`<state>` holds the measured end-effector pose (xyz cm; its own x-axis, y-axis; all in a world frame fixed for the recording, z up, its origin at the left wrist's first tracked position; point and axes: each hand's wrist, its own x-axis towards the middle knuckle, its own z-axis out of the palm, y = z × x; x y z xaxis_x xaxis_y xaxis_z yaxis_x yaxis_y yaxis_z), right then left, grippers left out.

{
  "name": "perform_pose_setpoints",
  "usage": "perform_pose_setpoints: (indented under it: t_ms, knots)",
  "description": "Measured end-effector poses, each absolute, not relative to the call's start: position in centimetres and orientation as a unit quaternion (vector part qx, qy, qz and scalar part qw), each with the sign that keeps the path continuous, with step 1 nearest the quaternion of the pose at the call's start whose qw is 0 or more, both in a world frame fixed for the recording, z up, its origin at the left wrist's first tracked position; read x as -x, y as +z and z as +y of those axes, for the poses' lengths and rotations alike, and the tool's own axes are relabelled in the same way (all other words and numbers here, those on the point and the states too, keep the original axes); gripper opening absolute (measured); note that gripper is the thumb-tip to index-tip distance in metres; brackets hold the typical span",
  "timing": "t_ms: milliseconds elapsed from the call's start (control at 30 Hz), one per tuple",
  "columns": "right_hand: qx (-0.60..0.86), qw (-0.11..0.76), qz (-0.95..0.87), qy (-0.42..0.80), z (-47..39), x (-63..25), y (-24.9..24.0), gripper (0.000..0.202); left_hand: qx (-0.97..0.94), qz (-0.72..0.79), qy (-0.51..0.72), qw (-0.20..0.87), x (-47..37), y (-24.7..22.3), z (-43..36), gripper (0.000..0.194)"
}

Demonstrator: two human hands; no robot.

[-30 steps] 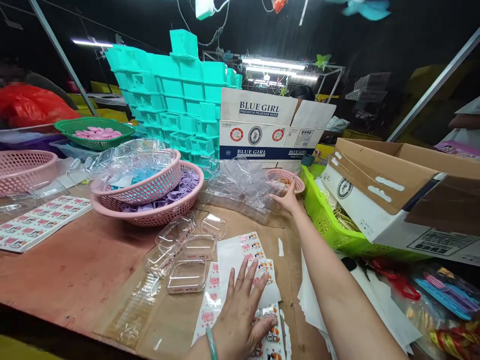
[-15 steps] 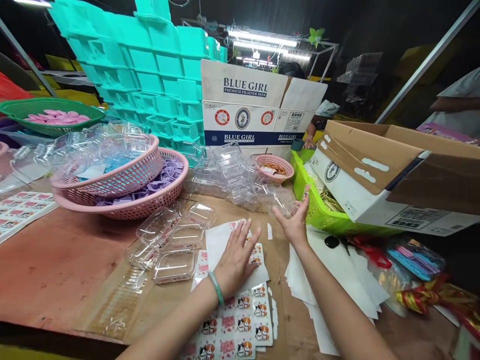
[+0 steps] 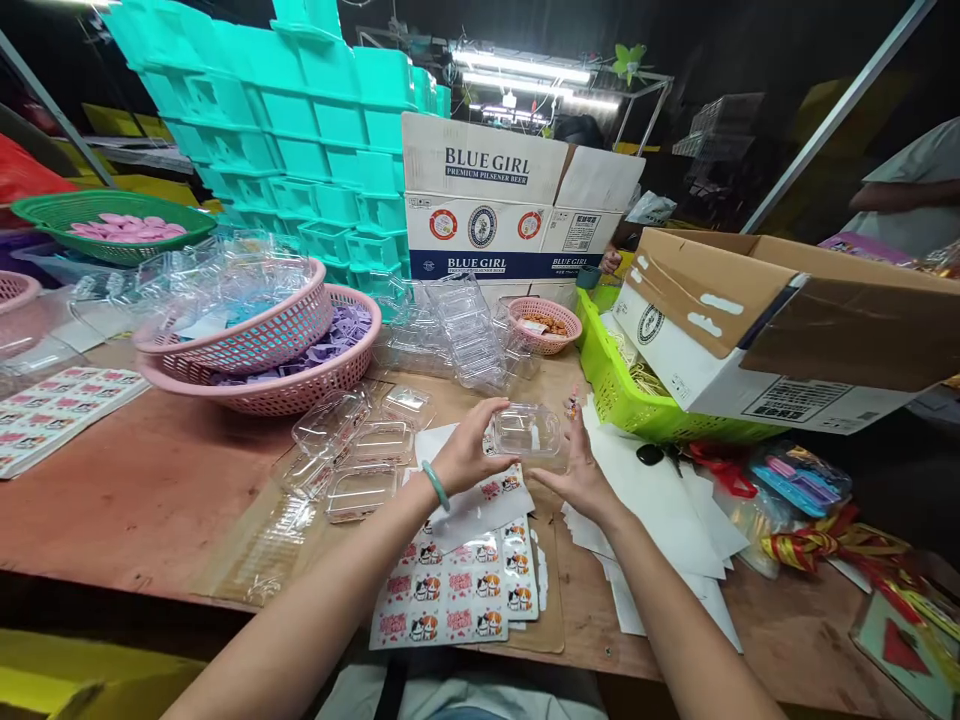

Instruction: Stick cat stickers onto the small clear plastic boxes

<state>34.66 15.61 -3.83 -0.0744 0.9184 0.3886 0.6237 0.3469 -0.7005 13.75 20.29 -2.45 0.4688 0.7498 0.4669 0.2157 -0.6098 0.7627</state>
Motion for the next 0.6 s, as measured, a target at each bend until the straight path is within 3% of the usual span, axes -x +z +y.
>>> perform_pose_setpoints:
  t_ms: [167, 300, 467, 533, 600]
  knots:
    - [0.444, 0.383, -0.775, 0.236, 17.4, -35.0, -2.7, 0.106, -0.638, 0.288, 0.448, 0.557, -12.0, -0.1, 19.6, 0.059]
    - [0.507, 0.443, -0.723, 0.154, 19.7, -35.7, -4.6, 0.103, -0.416, 0.287, 0.530, 0.681, -10.8, 0.4, 18.4, 0.046]
    - [0.597, 0.479, -0.630, 0.128, 21.2, -36.7, -5.1, 0.106, -0.244, 0.290, 0.454, 0.806, -10.1, -0.2, 14.6, 0.035]
    - [0.591, 0.515, -0.614, 0.097, 19.8, -35.9, -3.8, 0.085, -0.222, 0.317, 0.437, 0.812, -9.9, -0.8, 13.2, 0.033]
    - [0.558, 0.572, -0.586, 0.132, 17.1, -34.2, -2.0, 0.049, -0.253, 0.352, 0.423, 0.795, -9.5, -1.5, 12.3, 0.035]
